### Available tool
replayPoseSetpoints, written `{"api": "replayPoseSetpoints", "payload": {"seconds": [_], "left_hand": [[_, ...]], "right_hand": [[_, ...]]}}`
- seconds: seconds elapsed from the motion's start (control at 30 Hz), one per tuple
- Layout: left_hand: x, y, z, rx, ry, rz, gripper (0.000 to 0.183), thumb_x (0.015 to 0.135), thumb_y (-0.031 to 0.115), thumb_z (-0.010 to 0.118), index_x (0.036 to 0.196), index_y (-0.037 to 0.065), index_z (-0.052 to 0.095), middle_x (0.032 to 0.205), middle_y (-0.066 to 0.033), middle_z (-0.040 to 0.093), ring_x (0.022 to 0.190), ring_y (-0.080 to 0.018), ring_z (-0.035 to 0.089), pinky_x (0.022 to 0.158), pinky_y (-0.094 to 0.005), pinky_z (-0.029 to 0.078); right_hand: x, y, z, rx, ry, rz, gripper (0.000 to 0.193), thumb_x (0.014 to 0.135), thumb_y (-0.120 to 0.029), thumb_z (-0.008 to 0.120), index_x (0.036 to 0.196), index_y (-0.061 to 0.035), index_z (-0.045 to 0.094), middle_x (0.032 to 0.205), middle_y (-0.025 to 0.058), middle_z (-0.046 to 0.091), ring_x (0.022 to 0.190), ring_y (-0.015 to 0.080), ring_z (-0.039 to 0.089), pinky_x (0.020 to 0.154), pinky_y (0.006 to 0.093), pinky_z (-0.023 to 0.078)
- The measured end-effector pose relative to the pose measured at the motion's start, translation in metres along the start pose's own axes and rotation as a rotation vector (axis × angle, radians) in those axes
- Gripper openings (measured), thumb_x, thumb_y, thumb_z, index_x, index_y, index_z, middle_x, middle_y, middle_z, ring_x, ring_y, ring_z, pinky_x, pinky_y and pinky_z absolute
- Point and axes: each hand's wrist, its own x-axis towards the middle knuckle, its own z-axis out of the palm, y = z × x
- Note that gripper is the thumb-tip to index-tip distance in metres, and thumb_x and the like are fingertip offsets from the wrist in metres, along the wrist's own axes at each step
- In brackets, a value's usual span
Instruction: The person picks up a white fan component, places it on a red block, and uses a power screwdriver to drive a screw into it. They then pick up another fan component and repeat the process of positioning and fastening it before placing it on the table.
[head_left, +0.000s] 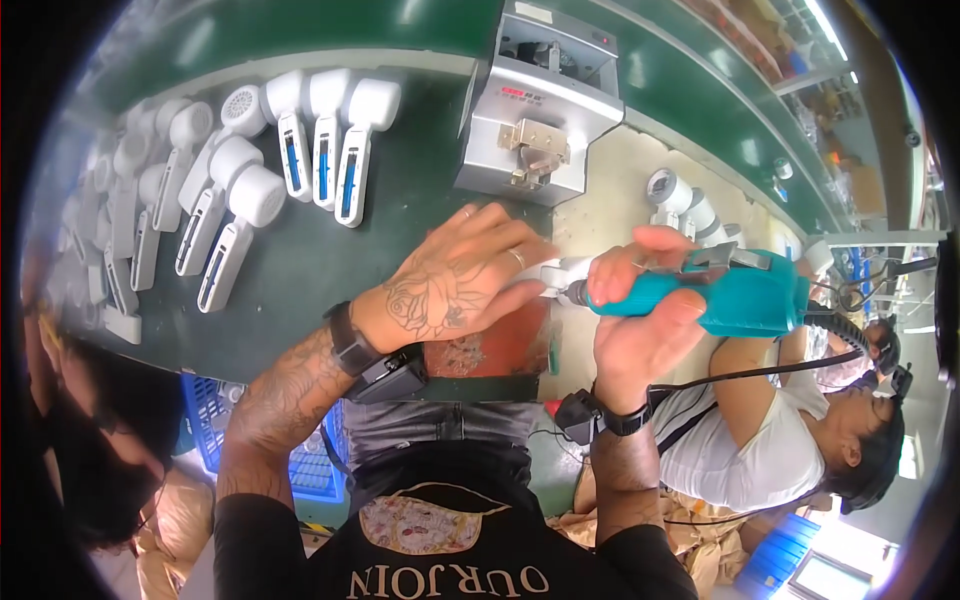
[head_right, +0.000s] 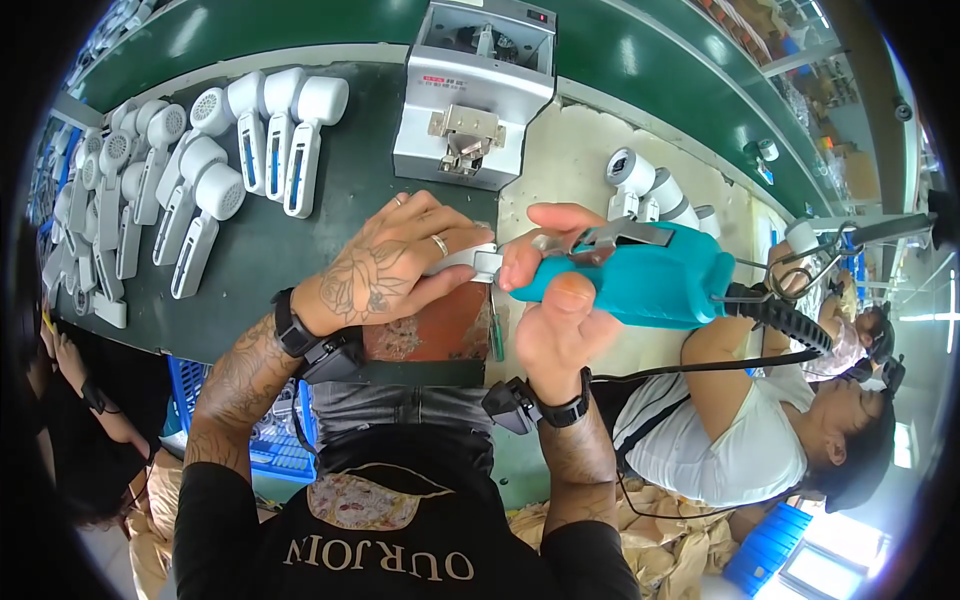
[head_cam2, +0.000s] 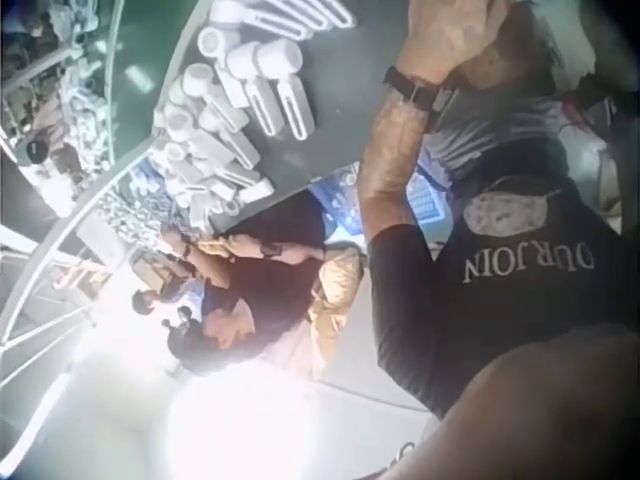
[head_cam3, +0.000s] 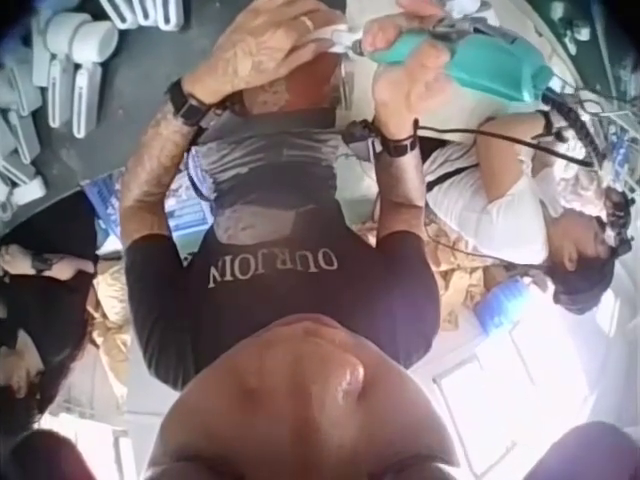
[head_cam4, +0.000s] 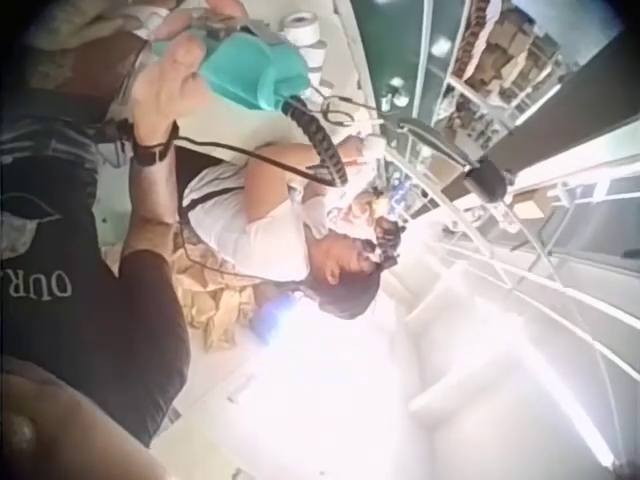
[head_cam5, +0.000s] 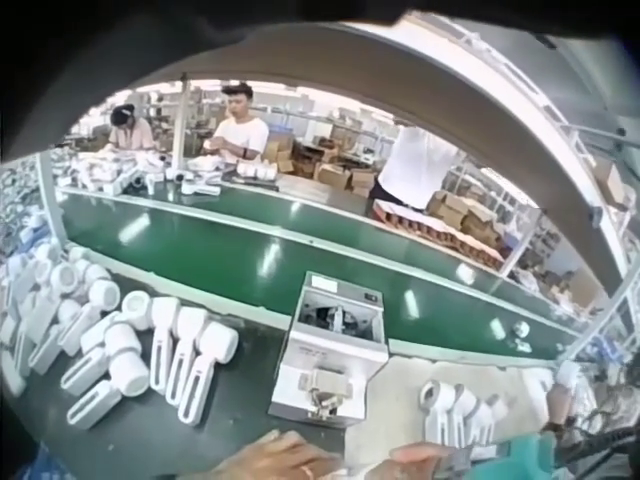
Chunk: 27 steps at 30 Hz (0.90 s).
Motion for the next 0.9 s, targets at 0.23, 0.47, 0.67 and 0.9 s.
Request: {"api": "replayPoseSetpoints", "payload": {"seconds": [0.23, 0.47, 0.67, 0.9], "left_hand": [[0.002, 0.001, 0.001, 0.022, -0.01, -0.015, 0.033, 0.088, 0.021, 0.067, 0.118, 0.009, 0.062, 0.109, -0.0046, 0.06, 0.101, -0.0254, 0.053, 0.087, -0.039, 0.044], [0.009, 0.0, 0.003, 0.04, 0.018, 0.014, 0.034, 0.087, 0.021, 0.067, 0.118, 0.008, 0.062, 0.109, -0.0046, 0.06, 0.101, -0.0252, 0.053, 0.087, -0.0384, 0.044], [0.004, -0.004, -0.001, 0.072, 0.092, 0.054, 0.034, 0.086, 0.023, 0.068, 0.115, 0.006, 0.064, 0.113, -0.0089, 0.06, 0.105, -0.0263, 0.054, 0.09, -0.0399, 0.043], [-0.022, 0.017, 0.006, 0.332, 0.241, 0.298, 0.025, 0.075, 0.025, 0.061, 0.093, 0.008, 0.066, 0.103, -0.0124, 0.065, 0.101, -0.0303, 0.061, 0.086, -0.0409, 0.049]], "right_hand": [[0.004, 0.006, 0.002, -0.026, -0.03, 0.01, 0.062, 0.09, -0.06, 0.061, 0.099, 0.0001, 0.049, 0.066, 0.0059, 0.048, 0.058, 0.0184, 0.05, 0.054, 0.0329, 0.042], [0.008, 0.009, -0.002, 0.06, -0.093, 0.005, 0.046, 0.093, -0.045, 0.063, 0.092, -0.0021, 0.048, 0.069, 0.0085, 0.05, 0.058, 0.0194, 0.05, 0.055, 0.0352, 0.044], [0.004, 0.008, 0.003, 0.104, -0.061, 0.033, 0.038, 0.095, -0.038, 0.061, 0.101, -0.0008, 0.052, 0.075, 0.0091, 0.053, 0.063, 0.0216, 0.052, 0.061, 0.036, 0.045], [-0.039, -0.037, -0.021, 0.488, 0.063, 0.013, 0.05, 0.097, -0.054, 0.051, 0.104, -0.0045, 0.053, 0.068, 0.0026, 0.048, 0.062, 0.0131, 0.046, 0.058, 0.0254, 0.037]]}}
